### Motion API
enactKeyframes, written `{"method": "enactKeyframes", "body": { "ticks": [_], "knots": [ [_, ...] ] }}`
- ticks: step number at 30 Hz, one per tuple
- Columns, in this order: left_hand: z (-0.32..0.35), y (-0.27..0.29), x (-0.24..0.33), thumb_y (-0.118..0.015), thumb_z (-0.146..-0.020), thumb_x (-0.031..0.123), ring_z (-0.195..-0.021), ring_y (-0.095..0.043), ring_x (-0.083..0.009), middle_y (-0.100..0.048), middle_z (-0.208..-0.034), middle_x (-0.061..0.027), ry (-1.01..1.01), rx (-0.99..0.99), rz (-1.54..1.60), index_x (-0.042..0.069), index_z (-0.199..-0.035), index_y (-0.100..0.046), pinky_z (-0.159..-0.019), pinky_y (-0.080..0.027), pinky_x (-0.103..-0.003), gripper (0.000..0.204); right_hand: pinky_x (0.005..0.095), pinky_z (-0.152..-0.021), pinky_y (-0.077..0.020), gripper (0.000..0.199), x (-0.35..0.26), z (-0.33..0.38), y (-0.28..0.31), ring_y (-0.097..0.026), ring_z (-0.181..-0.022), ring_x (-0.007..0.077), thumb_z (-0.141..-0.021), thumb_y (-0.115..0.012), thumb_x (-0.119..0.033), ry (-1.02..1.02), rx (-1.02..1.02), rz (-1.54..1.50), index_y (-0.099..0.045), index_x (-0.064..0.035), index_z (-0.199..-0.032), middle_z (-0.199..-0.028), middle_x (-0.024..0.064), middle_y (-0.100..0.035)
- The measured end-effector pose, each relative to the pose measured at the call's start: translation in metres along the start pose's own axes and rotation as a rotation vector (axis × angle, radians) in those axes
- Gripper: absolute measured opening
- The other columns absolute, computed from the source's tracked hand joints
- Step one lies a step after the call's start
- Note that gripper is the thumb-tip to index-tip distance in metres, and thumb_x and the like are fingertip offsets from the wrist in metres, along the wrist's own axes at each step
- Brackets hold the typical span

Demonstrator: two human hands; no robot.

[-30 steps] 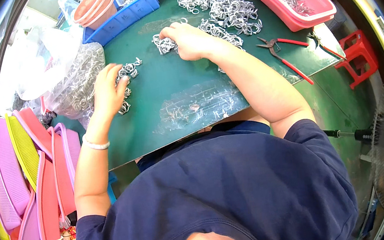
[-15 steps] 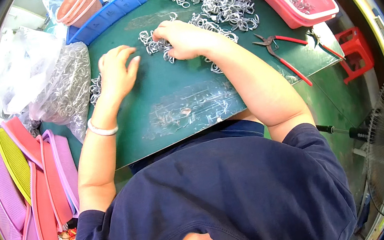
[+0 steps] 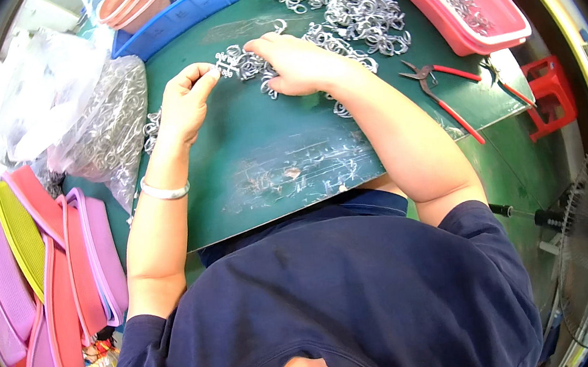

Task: The person links metal rings by hand to form chains, picking rings from a pile and joining them at a workstation.

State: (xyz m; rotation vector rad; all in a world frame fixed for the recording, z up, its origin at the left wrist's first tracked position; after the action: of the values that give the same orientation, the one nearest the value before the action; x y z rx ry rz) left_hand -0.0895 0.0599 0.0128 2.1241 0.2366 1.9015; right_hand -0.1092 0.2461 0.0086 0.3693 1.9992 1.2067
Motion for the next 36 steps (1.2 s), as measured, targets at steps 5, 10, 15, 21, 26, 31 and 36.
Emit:
{"method": "enactKeyframes", "body": {
  "ticks": [5,10,15,21,26,31,36],
  "knots": [
    [0.063,0.037,0.016,-0.056,-0.083,0.011,-0.072,-0.048,-0.0055,-0.059,-0.080,0.0005,0.070,0.022,0.308,0.004,-0.085,-0.061,-0.066,-0.037,-0.020,0.008,0.0365,-0.092,-0.0381,0.058,-0.007,0.001,-0.002,-0.044,-0.110,0.0332,-0.068,-0.062,-0.013,0.104,0.017,0.064,-0.043,-0.0031,-0.121,-0.118,0.0170,-0.045],
    [0.183,0.085,0.025,-0.057,-0.083,0.013,-0.069,-0.050,-0.0074,-0.058,-0.076,-0.0008,0.118,0.257,0.308,0.004,-0.084,-0.060,-0.064,-0.039,-0.021,0.009,0.0403,-0.100,-0.0293,0.067,-0.032,-0.008,-0.003,-0.034,-0.120,0.0363,-0.070,-0.066,-0.022,0.122,-0.063,0.221,-0.038,-0.0121,-0.129,-0.134,0.0194,-0.031],
    [0.327,0.125,-0.028,-0.054,-0.082,0.011,-0.063,-0.047,-0.0057,-0.055,-0.069,0.0018,0.330,0.375,0.178,0.003,-0.080,-0.059,-0.059,-0.039,-0.019,0.009,0.0405,-0.097,-0.0309,0.061,-0.030,-0.004,-0.010,-0.041,-0.114,0.0359,-0.073,-0.065,-0.027,0.110,-0.048,0.307,-0.043,-0.0107,-0.126,-0.125,0.0197,-0.044],
    [0.507,0.219,-0.106,-0.055,-0.078,0.010,-0.057,-0.047,-0.0067,-0.053,-0.064,0.0007,0.611,1.174,0.201,0.005,-0.078,-0.059,-0.049,-0.036,-0.021,0.007,0.0401,-0.088,-0.0365,0.043,-0.021,-0.010,-0.023,-0.046,-0.102,0.0366,-0.080,-0.055,-0.013,0.168,-0.001,0.356,-0.044,-0.0012,-0.120,-0.111,0.0199,-0.050],
    [0.526,0.311,-0.128,-0.054,-0.080,0.013,-0.051,-0.044,-0.0064,-0.050,-0.060,0.0014,0.391,1.408,0.147,0.005,-0.076,-0.058,-0.045,-0.032,-0.021,0.010,0.0370,-0.088,-0.0389,0.038,-0.006,-0.023,-0.029,-0.050,-0.101,0.0343,-0.081,-0.054,-0.011,0.154,0.041,0.360,-0.046,0.0018,-0.115,-0.110,0.0210,-0.052],
    [0.493,0.407,-0.161,-0.054,-0.080,0.013,-0.051,-0.045,-0.0070,-0.053,-0.062,0.0001,0.328,1.500,0.160,0.005,-0.075,-0.057,-0.046,-0.035,-0.020,0.011,0.0358,-0.084,-0.0403,0.036,0.005,-0.029,-0.032,-0.052,-0.096,0.0325,-0.081,-0.054,-0.011,0.116,0.047,0.368,-0.046,0.0024,-0.114,-0.105,0.0198,-0.054],
    [0.462,0.461,-0.177,-0.055,-0.076,0.011,-0.056,-0.052,-0.0123,-0.057,-0.065,-0.0043,0.379,1.395,0.214,0.003,-0.075,-0.060,-0.050,-0.040,-0.026,0.010,0.0358,-0.080,-0.0412,0.037,-0.001,-0.031,-0.036,-0.053,-0.087,0.0302,-0.080,-0.054,-0.012,0.034,0.048,0.384,-0.045,0.0014,-0.114,-0.100,0.0188,-0.054]
  ]
}}
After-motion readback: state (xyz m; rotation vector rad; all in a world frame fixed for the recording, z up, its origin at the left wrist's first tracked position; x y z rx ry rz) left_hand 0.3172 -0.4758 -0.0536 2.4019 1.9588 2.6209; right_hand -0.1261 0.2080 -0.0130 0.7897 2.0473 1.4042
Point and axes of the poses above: each hand's wrist, its own z-axis away from the middle knuckle, its own y-axis out of the back of the hand, x = y × z, the point moved 3 cm from there along -z, towards the middle knuckle
